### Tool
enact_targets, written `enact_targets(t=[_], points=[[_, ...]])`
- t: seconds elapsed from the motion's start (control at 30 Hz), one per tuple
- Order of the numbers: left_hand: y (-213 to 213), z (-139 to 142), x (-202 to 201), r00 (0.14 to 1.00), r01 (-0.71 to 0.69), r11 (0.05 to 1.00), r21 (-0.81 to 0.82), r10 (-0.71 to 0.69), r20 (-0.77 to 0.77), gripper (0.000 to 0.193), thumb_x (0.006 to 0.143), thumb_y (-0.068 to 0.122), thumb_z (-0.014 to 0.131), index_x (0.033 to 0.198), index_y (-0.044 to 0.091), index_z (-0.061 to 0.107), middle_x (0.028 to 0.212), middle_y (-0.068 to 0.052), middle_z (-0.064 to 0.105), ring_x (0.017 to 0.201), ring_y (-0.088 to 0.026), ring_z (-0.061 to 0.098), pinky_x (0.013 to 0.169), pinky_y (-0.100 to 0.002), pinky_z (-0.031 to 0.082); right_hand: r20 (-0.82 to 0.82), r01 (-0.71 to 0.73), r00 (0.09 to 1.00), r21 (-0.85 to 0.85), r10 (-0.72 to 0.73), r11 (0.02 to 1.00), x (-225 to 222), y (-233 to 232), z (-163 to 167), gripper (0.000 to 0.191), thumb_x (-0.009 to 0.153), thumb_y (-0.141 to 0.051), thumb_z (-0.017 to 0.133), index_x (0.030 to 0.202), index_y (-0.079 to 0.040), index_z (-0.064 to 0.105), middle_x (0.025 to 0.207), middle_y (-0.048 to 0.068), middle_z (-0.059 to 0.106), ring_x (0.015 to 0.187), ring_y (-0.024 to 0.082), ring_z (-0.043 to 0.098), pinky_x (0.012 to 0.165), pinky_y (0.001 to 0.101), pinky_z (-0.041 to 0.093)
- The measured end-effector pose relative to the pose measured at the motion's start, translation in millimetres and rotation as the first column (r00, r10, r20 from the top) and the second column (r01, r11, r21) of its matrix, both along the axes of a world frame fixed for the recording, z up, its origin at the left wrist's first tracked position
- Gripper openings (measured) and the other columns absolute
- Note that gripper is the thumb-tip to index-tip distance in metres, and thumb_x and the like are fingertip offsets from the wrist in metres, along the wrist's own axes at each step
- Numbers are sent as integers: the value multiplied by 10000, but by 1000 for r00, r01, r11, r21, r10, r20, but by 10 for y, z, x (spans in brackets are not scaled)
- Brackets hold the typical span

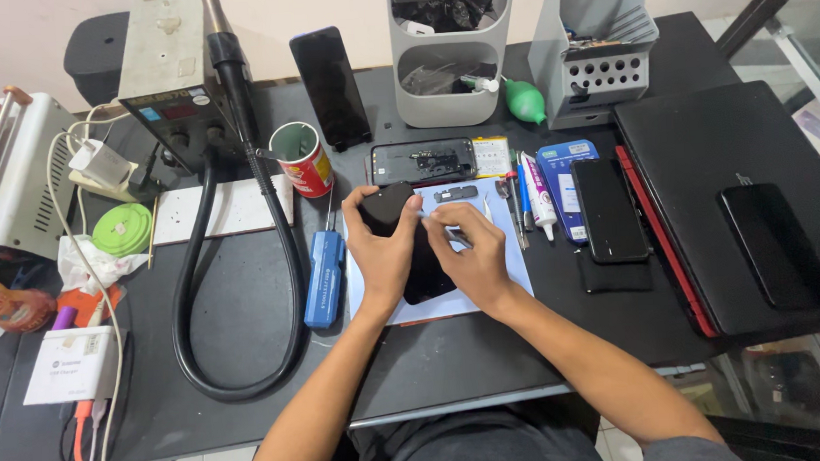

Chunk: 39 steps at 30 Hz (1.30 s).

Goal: The person uses a prying tool to remove a small internal component from a disassembled smartphone. They then pick up a new screen assembly, compare it to the phone, and peel off a protective film from the new screen.

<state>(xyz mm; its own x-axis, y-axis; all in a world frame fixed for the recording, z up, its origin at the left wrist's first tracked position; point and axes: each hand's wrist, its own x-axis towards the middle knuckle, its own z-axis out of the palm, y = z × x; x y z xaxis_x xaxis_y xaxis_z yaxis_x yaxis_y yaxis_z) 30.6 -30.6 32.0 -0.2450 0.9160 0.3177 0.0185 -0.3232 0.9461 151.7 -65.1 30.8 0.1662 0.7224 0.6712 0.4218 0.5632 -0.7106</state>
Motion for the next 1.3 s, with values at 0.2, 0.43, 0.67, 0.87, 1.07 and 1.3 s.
enact_targets(t=[0.2,0.43,0.67,0.87,1.07,1.3], points=[[0,-15,4,1000,24,999,32,-23,-17,503,864,227,854,1216,44,545,992,-86,703,896,-118,659,808,-261,560,29,71,997,41,-72,997,-19,-7,-19,178,911,16,774,1074,45,708,976,98,729,829,154,716,735,274,570],[2,-20,14,999,-3,998,59,6,-36,482,882,210,842,1221,42,543,992,-87,703,895,-121,655,809,-266,557,64,67,995,94,-73,993,-17,15,-26,146,917,13,770,1018,38,667,980,115,709,849,174,713,750,282,578],[4,-12,21,999,42,999,-16,-41,32,466,871,195,822,1210,50,536,952,-77,733,859,-111,681,784,-264,568,136,46,989,58,-53,997,37,25,22,166,902,21,771,985,21,628,945,117,690,816,225,707,724,309,564],[16,-39,22,999,36,999,-36,-36,-6,449,891,211,803,1222,59,541,960,-86,734,865,-120,689,785,-269,570,139,21,990,-12,-19,1000,66,26,62,158,891,20,762,948,24,615,909,122,681,816,233,693,746,325,552],[14,-42,14,999,28,1000,-13,-29,-32,431,917,215,797,1232,54,551,992,-94,710,888,-124,658,798,-274,559,110,16,994,-51,-10,999,80,23,69,174,884,5,761,973,34,614,938,130,699,849,237,729,739,318,567],[15,-31,22,999,33,998,62,-32,-19,414,933,197,794,1239,44,560,1057,-95,699,943,-131,659,839,-283,552,106,22,994,-72,-14,997,83,18,66,188,877,13,762,1009,49,632,933,135,711,843,238,748,738,328,578]])
